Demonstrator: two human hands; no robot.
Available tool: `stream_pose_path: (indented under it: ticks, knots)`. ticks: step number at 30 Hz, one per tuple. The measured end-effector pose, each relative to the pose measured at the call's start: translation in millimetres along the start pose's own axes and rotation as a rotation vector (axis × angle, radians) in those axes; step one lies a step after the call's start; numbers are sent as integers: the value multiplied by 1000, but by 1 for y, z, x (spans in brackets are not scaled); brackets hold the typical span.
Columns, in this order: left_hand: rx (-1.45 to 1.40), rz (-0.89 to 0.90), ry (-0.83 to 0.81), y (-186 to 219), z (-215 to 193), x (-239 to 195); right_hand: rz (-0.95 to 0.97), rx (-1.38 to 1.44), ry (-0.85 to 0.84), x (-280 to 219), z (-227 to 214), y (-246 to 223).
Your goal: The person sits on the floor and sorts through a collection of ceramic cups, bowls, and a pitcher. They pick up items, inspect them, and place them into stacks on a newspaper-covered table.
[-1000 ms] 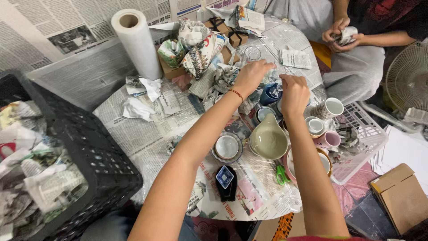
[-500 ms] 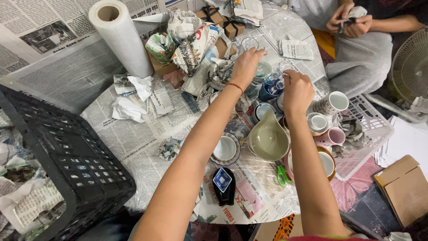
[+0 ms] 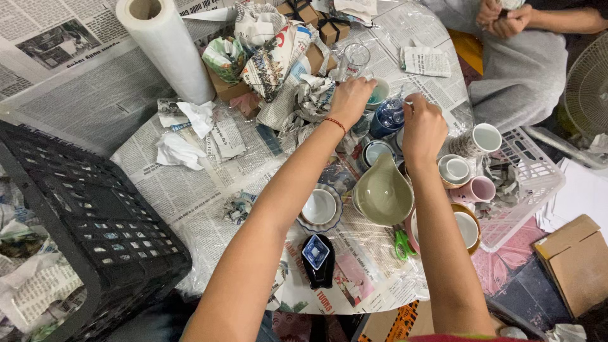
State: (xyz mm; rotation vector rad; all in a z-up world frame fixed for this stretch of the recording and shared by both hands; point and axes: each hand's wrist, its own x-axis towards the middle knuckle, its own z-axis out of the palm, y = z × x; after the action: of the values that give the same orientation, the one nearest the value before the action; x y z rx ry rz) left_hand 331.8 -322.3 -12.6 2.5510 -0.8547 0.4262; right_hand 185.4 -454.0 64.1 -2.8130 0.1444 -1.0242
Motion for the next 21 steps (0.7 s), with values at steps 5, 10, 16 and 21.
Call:
stream_pose_path:
  ticks: [5,10,16,21]
  knots:
    - [33,15,-21,7,-5,-9,23,6,6,-12,2,7]
    - [51,42,90,17,-10,-24,61,-21,31,-25,1,5]
    - [9,38,41,21,-19,-36,34,25,-17,-33,-8,-4]
    - [-33,159,132,17,-22,-48,-48,70,-49,-37,-13,-8]
